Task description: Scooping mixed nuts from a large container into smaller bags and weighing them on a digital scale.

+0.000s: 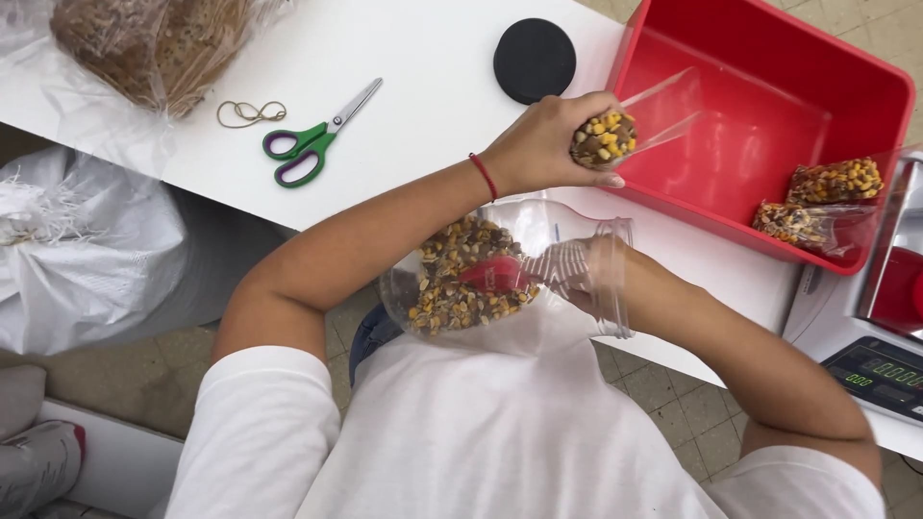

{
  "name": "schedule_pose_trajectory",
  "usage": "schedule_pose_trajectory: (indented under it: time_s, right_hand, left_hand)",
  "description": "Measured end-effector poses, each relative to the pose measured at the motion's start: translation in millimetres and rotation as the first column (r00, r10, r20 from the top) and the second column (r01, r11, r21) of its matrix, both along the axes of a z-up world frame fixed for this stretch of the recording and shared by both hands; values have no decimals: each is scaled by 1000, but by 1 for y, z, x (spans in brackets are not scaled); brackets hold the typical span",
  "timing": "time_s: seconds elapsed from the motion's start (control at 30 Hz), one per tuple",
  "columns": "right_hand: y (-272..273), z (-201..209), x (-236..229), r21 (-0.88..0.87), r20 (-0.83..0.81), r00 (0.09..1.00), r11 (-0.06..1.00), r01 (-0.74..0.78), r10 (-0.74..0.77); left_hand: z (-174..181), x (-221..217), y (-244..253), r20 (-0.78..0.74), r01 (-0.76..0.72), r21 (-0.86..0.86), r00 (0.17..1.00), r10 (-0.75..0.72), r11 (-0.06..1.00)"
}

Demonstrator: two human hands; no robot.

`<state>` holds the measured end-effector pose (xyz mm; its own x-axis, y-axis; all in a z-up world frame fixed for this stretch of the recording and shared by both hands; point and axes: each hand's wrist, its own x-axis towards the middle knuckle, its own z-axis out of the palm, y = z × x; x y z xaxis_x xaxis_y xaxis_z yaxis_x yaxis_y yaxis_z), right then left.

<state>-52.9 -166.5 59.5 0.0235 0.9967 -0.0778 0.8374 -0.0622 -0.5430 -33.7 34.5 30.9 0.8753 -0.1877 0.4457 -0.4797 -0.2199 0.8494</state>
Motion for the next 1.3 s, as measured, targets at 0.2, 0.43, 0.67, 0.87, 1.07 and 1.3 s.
schedule_pose_trajectory:
  time_s: [0.2,0.43,0.67,0.87,1.07,1.3]
  right_hand:
    - [31,-34,-9,-299,-778,590,953,-45,-216]
    - [31,8,-12,-284,-646,736,959,12,-200]
    - [-11,53,-7,-212,-644,635,897,388,-427]
    - [-73,14,-6,-83,-808,330,649,756,-488]
    - [-109,-27,1,-49,-943,86,391,919,-322]
    - [-126,-12,31,14,-970,71,238,971,-232]
  left_hand:
    - [-8,8,-10,77,-11,30,997,9,999]
    - [-4,7,-12,49,-19,87,999,15,996]
    - [3,2,-4,22,-55,57,998,53,997]
    - [-6,4,-3,-20,-108,64,994,109,992]
    - [6,-6,7,11,-106,136,994,106,985]
    - [22,-12,10,-30,-34,147,999,38,989]
